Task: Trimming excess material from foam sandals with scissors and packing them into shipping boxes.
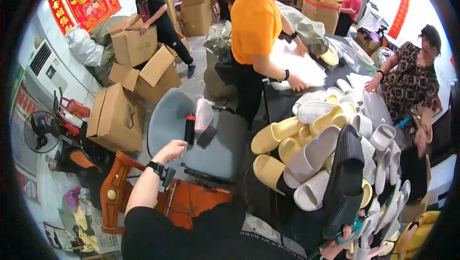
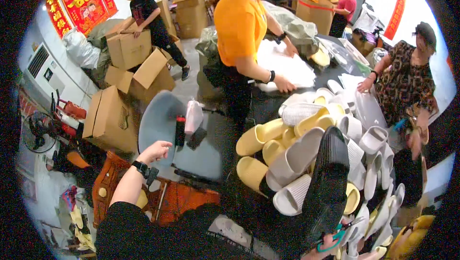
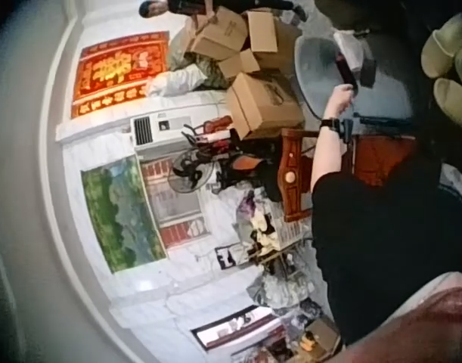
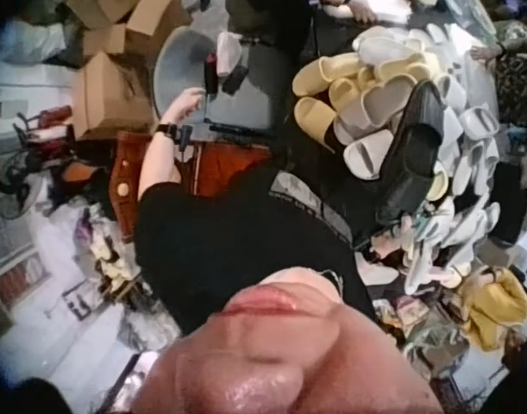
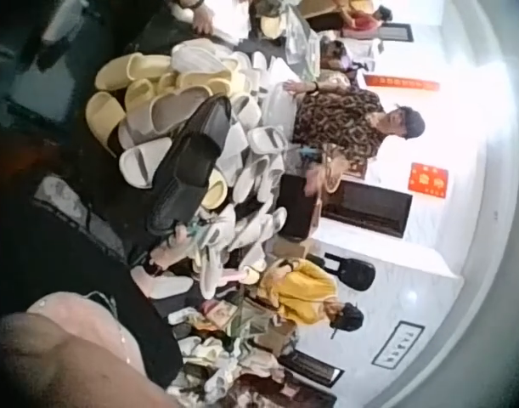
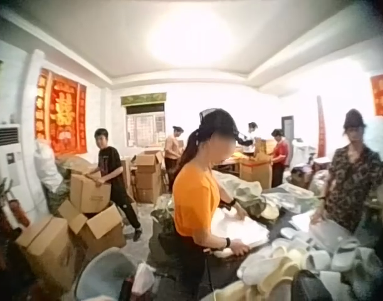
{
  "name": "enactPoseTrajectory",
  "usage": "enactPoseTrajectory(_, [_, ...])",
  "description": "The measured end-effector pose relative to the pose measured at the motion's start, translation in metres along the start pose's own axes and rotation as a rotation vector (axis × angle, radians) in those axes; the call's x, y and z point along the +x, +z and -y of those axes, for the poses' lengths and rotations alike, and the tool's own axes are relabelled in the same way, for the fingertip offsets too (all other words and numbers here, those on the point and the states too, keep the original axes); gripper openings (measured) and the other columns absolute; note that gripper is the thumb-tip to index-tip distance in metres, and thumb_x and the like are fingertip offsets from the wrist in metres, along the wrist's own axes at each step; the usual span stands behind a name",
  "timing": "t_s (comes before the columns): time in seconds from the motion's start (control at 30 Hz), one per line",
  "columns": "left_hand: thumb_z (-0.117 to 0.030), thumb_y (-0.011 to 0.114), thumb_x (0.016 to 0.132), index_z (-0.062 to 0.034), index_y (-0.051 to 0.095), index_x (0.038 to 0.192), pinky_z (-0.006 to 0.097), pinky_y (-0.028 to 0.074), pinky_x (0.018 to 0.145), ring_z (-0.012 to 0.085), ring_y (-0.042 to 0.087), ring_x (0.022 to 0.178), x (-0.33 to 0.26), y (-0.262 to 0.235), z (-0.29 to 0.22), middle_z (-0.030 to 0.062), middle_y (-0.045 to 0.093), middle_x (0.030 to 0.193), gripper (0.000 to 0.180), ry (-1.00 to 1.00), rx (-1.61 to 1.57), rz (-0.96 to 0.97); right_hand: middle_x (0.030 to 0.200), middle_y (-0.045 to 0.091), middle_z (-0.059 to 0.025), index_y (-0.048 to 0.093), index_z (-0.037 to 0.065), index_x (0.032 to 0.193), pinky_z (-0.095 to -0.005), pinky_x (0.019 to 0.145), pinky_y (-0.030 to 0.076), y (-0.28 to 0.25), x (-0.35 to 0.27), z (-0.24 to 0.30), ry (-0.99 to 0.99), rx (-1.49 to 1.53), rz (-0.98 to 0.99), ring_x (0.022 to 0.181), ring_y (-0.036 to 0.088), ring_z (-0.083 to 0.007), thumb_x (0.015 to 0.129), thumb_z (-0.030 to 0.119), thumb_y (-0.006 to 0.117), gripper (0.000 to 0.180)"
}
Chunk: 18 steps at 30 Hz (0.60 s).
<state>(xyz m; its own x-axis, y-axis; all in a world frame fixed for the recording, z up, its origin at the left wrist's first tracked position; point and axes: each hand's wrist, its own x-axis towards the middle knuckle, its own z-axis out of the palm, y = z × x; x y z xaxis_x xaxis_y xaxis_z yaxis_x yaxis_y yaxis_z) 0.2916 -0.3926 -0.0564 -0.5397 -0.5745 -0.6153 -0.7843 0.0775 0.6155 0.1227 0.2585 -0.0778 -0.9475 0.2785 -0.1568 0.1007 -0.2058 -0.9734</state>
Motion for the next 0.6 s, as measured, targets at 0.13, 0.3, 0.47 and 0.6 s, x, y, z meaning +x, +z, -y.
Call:
enactPoseTrajectory(0.13, [-0.012, 0.043, 0.079, -0.0078, 0.046, 0.128, 0.025, 0.033, 0.037, 0.0092, 0.039, 0.042, -0.004, 0.013, 0.03, 0.0017, 0.056, 0.061, 0.05, -0.04, -0.005, 0.019, 0.108, 0.054, -0.0088, 0.05, 0.003, 0.113, -0.0319, 0.086, 0.04, 0.001, -0.011, 0.011, -0.025, 0.006, 0.009, 0.094, 0.05, -0.019, 0.086, 0.033, 0.05, 0.041])
enactPoseTrajectory(0.3, [-0.011, 0.044, 0.081, -0.0082, 0.044, 0.129, 0.025, 0.03, 0.037, 0.0087, 0.037, 0.044, -0.019, 0.024, 0.044, 0.0005, 0.051, 0.059, 0.048, -0.131, -0.07, -0.018, 0.108, 0.052, -0.0099, 0.049, 0.003, 0.112, -0.0324, 0.086, 0.04, 0.021, -0.014, 0.015, -0.074, 0.061, 0.047, 0.094, 0.05, -0.02, 0.083, 0.031, 0.052, 0.041])
enactPoseTrajectory(0.47, [-0.009, 0.042, 0.082, -0.008, 0.048, 0.124, 0.026, 0.029, 0.037, 0.0096, 0.036, 0.042, -0.021, 0.038, 0.069, 0.0017, 0.051, 0.061, 0.042, -0.202, -0.154, 0.048, 0.109, 0.051, -0.011, 0.048, 0.003, 0.112, -0.033, 0.086, 0.039, 0.047, -0.021, 0.022, -0.119, 0.112, 0.068, 0.094, 0.049, -0.021, 0.081, 0.029, 0.054, 0.041])
enactPoseTrajectory(0.6, [-0.009, 0.042, 0.081, -0.0074, 0.053, 0.115, 0.026, 0.031, 0.037, 0.0104, 0.039, 0.042, -0.012, 0.06, 0.079, 0.0026, 0.051, 0.061, 0.036, -0.11, -0.101, 0.132, 0.11, 0.05, -0.0106, 0.047, 0.003, 0.112, -0.0327, 0.086, 0.039, 0.068, -0.056, 0.058, -0.127, 0.162, 0.057, 0.095, 0.049, -0.0207, 0.08, 0.028, 0.055, 0.042])
